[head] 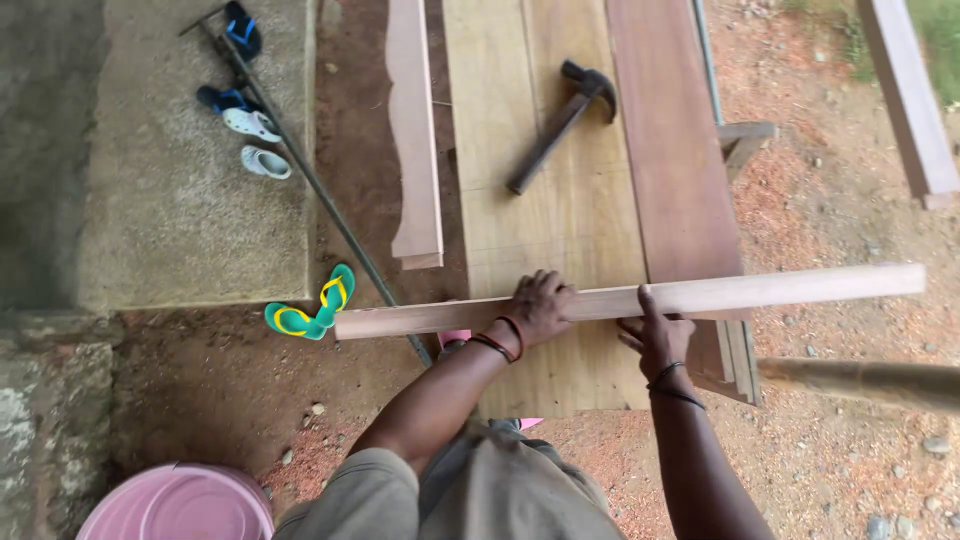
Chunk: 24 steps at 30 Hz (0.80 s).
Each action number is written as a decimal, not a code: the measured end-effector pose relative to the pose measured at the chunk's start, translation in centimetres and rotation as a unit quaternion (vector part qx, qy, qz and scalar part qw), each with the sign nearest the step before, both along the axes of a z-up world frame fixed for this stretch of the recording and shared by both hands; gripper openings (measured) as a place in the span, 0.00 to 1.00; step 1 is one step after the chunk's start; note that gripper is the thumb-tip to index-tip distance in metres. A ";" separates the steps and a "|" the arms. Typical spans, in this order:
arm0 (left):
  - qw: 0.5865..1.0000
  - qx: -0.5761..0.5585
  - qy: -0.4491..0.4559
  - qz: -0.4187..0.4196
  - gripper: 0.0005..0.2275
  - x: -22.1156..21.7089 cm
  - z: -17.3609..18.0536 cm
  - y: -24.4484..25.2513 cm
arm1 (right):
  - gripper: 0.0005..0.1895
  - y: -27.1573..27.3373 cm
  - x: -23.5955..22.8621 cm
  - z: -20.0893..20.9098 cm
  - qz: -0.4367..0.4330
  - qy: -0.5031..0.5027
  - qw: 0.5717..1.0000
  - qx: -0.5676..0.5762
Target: The person applies glue into mortise holes on a wooden rail using a small stick, then fits the rail into a wooden furniture frame and hammers the joints to seat the pieces together. They reposition the frame parts and press the joints by hand while assembling.
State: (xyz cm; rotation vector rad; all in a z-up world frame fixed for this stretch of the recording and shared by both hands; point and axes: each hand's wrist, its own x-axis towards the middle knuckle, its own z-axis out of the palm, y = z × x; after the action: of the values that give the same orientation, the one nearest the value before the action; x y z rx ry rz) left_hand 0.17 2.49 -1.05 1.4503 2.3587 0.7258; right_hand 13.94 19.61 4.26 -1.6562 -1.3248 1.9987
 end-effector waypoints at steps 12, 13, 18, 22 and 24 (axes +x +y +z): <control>0.997 -0.040 -0.025 -0.060 0.28 0.3 0.9 3.6 | 0.26 2.1 -3.4 -1.1 -0.048 -0.128 0.991 0.013; 0.997 -0.042 -0.022 -0.069 0.28 0.0 1.1 3.5 | 0.27 2.2 -3.8 -1.3 -0.042 -0.156 0.987 0.022; 0.994 -0.018 -0.042 -0.097 0.31 -2.5 4.2 1.9 | 0.30 2.4 -4.4 -1.6 -0.060 -0.216 0.974 0.033; 0.979 0.097 -0.144 -0.108 0.29 -7.6 8.6 -4.2 | 0.33 3.1 -3.7 -3.3 -0.061 -0.223 0.972 0.043; 0.964 0.159 -0.187 -0.102 0.26 -11.2 9.6 -8.7 | 0.34 3.6 -3.6 -3.6 -0.062 -0.228 0.971 0.037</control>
State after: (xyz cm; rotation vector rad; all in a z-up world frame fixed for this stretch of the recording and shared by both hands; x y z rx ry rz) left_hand -11.08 -6.17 8.55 1.4898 1.8404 1.2407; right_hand 10.32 23.20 0.68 -2.1885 -1.3680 1.5319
